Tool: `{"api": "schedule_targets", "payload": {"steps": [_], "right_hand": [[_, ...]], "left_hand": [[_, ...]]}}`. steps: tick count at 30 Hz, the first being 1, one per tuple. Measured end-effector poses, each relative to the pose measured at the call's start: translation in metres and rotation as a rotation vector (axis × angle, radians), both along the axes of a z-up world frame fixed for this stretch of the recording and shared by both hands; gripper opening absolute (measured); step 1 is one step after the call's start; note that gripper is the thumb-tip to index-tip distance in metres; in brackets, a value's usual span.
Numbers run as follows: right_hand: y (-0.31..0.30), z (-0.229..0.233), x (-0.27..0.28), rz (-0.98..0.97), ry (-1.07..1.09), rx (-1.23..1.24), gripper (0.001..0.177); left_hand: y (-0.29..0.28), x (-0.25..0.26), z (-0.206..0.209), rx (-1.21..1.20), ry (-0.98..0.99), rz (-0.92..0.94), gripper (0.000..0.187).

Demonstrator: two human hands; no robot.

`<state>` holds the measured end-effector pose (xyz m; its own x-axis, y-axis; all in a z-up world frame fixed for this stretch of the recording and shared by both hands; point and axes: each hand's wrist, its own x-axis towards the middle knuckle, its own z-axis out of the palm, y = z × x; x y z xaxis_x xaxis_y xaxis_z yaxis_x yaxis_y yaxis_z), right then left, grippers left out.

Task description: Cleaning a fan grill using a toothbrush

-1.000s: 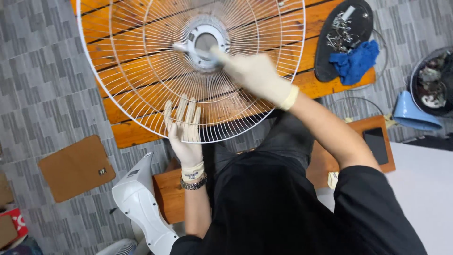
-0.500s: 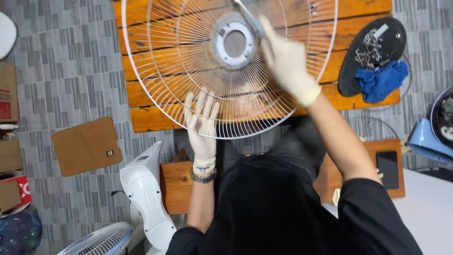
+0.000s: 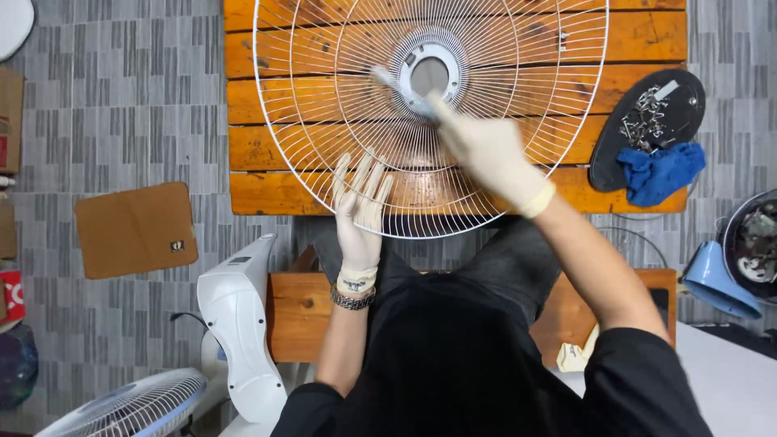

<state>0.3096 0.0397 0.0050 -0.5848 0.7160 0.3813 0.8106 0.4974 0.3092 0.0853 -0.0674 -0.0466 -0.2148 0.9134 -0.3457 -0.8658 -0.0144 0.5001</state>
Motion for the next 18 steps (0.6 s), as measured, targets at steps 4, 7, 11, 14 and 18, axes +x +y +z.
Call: {"api": "schedule_targets", "payload": {"steps": [4, 7, 11, 14, 18], "right_hand": [[0.038, -0.024, 0.032, -0.084, 0.473, -0.151, 0.042], [0.02, -0.009, 0.011, -0.087, 0.263, -0.043, 0.056], [0.044, -0.02, 0.026, -0.004, 0.43, -0.194, 0.049], [0.052, -0.02, 0.02, -0.077, 0.332, 0.009, 0.025], [0.025, 0.0, -0.011, 0.133, 0.394, -0.3, 0.048]], "left_hand": [[-0.007, 0.001, 0.002, 0.033, 0.027, -0.027, 0.037], [0.003, 0.004, 0.021, 0.352, 0.074, -0.115, 0.06], [0.002, 0.008, 0.013, 0.29, 0.024, -0.074, 0.061], [-0.006, 0.015, 0.009, 0.286, -0.043, -0.044, 0.065], [-0.001, 0.01, 0.003, 0.197, -0.046, -0.054, 0.056]]}}
